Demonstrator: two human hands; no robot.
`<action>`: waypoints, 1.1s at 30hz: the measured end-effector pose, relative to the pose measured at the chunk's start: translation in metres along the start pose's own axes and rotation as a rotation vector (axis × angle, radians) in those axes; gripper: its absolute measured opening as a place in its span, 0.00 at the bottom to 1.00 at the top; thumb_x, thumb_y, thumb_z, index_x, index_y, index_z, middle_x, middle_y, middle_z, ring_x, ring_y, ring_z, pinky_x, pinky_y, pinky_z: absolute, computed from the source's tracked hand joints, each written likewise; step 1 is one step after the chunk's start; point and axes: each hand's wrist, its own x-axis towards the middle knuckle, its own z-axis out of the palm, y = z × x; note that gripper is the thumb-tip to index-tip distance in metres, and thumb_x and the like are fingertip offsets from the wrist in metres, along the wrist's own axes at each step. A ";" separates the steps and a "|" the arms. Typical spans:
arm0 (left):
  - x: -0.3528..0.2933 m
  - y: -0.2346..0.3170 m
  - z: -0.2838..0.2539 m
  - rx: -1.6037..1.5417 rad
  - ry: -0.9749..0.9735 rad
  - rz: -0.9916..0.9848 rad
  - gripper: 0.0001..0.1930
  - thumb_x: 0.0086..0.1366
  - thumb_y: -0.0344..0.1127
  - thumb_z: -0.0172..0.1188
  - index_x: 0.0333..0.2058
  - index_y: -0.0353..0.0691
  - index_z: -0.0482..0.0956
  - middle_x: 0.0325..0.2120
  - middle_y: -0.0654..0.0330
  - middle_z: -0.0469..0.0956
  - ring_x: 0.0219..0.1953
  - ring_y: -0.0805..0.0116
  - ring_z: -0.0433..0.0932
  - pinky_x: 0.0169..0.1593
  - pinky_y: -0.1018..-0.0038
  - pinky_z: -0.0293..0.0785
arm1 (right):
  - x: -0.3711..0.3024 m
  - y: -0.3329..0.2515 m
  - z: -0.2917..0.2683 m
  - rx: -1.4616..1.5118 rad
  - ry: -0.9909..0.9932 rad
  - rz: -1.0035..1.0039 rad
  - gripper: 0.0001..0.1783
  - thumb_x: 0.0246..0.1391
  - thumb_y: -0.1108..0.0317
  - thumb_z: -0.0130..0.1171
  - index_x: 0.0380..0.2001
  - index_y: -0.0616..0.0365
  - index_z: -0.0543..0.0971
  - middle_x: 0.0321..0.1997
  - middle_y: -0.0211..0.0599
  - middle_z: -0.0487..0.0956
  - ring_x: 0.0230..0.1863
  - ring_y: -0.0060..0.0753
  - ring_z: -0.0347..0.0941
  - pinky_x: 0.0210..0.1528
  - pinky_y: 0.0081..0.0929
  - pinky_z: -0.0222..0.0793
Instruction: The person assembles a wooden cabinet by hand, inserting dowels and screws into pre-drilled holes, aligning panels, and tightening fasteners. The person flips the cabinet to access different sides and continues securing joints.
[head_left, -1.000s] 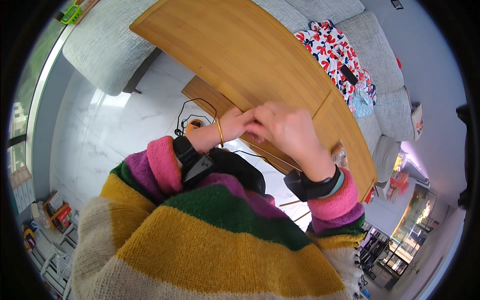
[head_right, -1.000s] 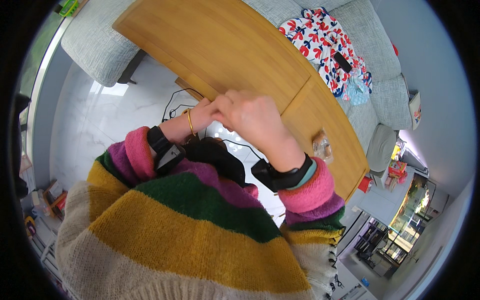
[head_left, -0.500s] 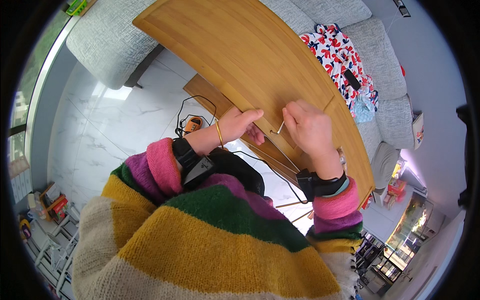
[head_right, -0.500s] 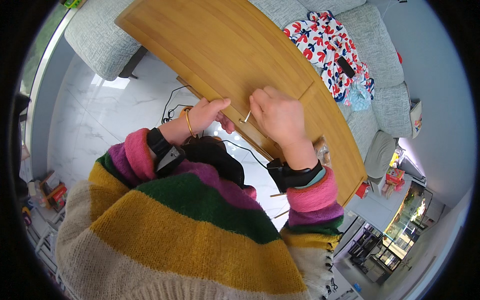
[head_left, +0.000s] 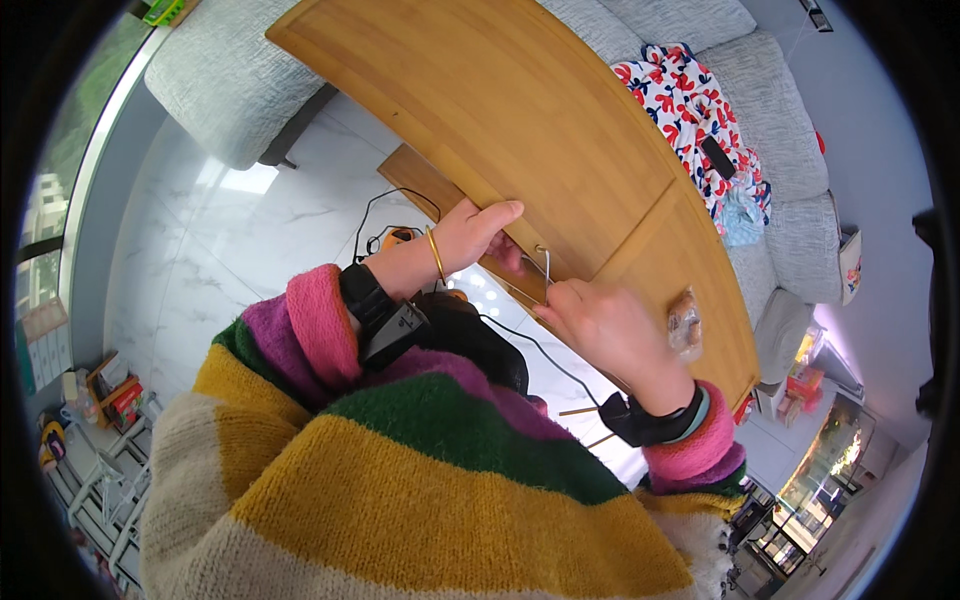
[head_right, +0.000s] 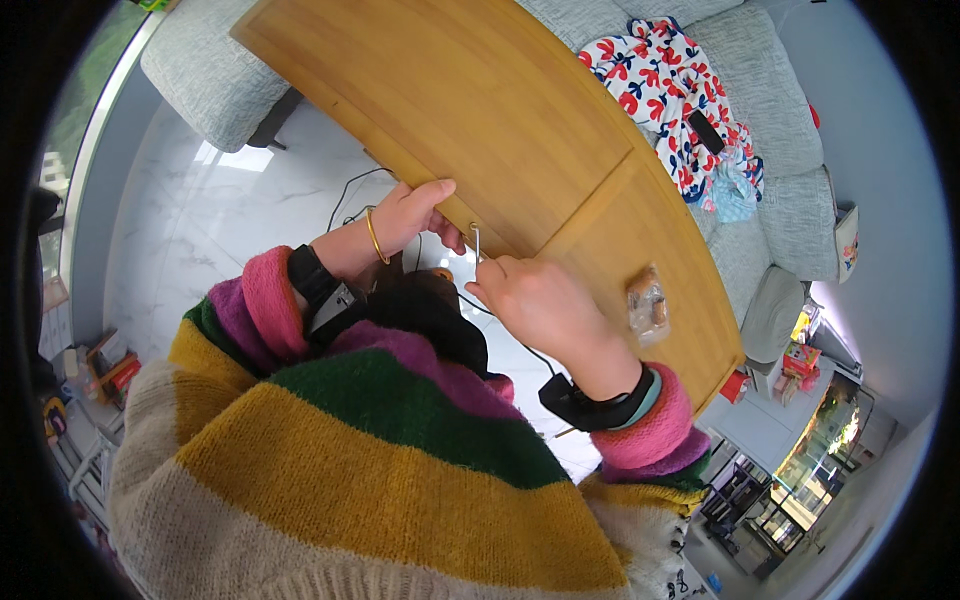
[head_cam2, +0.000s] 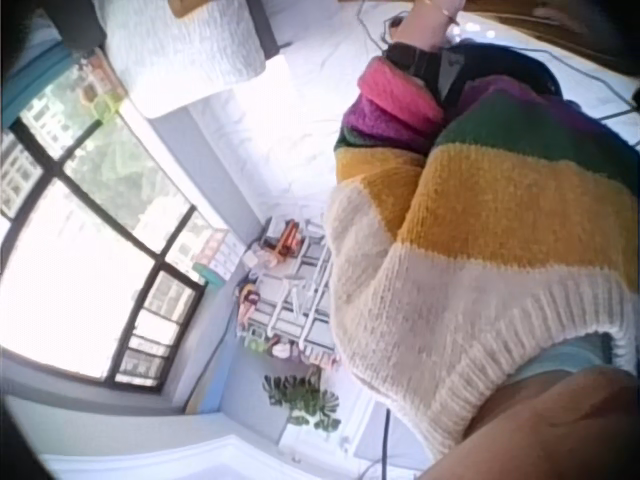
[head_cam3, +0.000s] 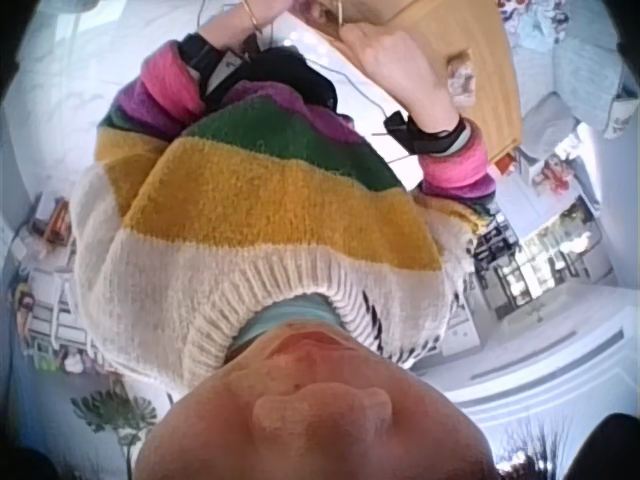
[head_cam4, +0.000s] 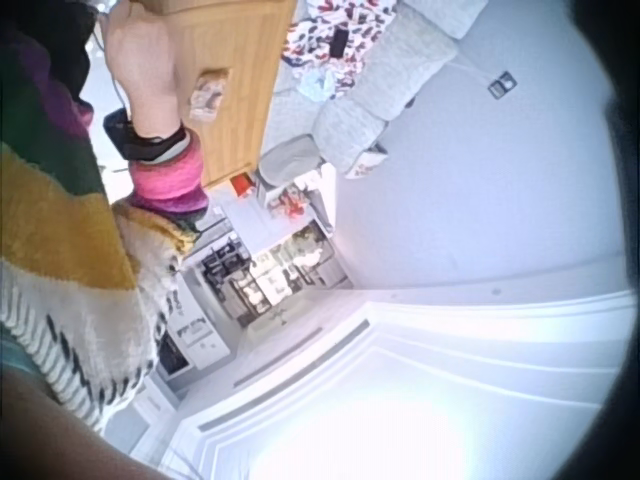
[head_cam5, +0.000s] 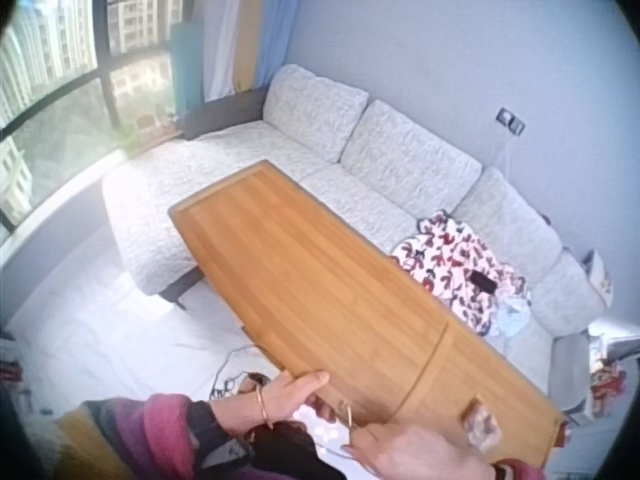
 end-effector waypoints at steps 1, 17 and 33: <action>0.000 -0.001 0.000 0.007 0.002 0.000 0.21 0.65 0.45 0.41 0.40 0.31 0.71 0.27 0.52 0.77 0.25 0.63 0.77 0.29 0.72 0.73 | 0.006 0.004 -0.005 -0.036 -0.055 -0.067 0.11 0.47 0.62 0.58 0.20 0.55 0.70 0.19 0.36 0.71 0.22 0.39 0.71 0.21 0.33 0.66; 0.006 0.000 -0.010 0.051 -0.107 -0.029 0.17 0.65 0.46 0.43 0.29 0.38 0.73 0.17 0.61 0.74 0.21 0.73 0.72 0.27 0.77 0.66 | 0.068 0.023 0.009 0.259 0.245 0.612 0.08 0.47 0.66 0.56 0.27 0.57 0.70 0.23 0.40 0.75 0.26 0.45 0.73 0.27 0.37 0.66; 0.005 -0.001 -0.002 0.122 -0.023 0.064 0.16 0.64 0.42 0.44 0.24 0.36 0.70 0.12 0.63 0.67 0.15 0.74 0.66 0.21 0.76 0.63 | 0.006 -0.004 0.026 -0.185 0.397 0.614 0.10 0.50 0.61 0.56 0.24 0.55 0.73 0.26 0.39 0.74 0.27 0.42 0.72 0.24 0.36 0.67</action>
